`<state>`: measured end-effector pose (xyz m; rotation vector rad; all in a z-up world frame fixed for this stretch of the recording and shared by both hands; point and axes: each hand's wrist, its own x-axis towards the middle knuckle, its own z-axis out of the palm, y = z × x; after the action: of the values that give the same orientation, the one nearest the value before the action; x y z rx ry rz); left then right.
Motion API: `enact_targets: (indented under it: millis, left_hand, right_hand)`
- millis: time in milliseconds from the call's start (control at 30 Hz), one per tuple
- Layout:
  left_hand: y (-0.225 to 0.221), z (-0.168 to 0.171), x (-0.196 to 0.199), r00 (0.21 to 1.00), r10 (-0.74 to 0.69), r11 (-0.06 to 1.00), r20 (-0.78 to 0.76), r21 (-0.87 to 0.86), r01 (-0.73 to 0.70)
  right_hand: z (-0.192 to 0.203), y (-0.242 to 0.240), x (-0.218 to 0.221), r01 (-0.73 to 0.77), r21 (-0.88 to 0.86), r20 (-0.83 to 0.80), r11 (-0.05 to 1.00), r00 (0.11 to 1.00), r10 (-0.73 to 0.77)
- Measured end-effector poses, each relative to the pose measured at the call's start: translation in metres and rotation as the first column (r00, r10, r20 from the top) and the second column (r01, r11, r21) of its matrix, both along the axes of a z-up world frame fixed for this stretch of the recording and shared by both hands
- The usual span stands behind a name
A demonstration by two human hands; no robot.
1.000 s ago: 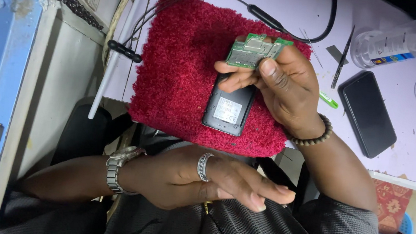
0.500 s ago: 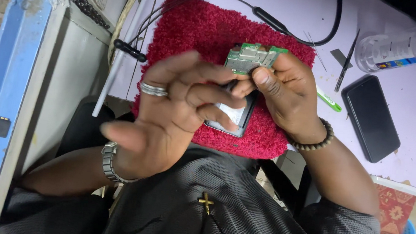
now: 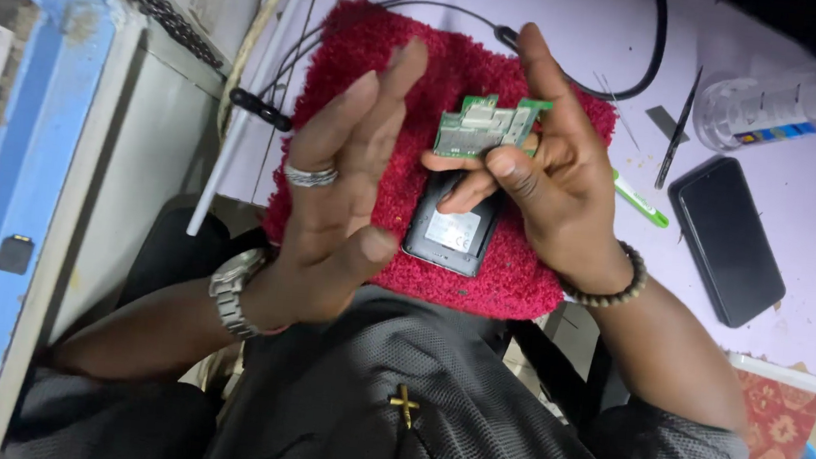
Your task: Cleaning and inspecting a mobile phone motherboard and housing during repair
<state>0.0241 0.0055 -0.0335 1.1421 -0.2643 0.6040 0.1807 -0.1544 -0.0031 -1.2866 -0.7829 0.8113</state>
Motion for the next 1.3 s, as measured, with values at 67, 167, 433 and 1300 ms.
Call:
enact_targets:
  millis: [67, 167, 433, 1300]
  left_hand:
    - [0.001, -0.003, 0.009, 0.998, 0.053, 0.988, 0.015, 0.143, -0.055]
    - [0.000, -0.007, 0.008, 0.998, -0.039, 0.992, -0.042, 0.115, 0.044]
    - [-0.002, -0.010, 0.010, 0.962, -0.267, 0.951, -0.061, -0.179, 0.253]
    - [0.003, -0.011, 0.013, 0.920, 0.014, 0.999, -0.392, 0.037, 0.000]
  right_hand:
    - [-0.003, 0.001, -0.004, -0.016, 0.042, 0.027, 0.999, 1.000, 0.015]
    - [0.004, 0.001, -0.007, -0.044, -0.039, 0.031, 0.998, 0.998, 0.045]
    - [-0.003, 0.000, -0.008, -0.066, -0.083, 0.056, 0.994, 0.996, 0.071]
    - [-0.004, 0.004, -0.012, -0.180, -0.182, 0.237, 0.967, 0.946, 0.220]
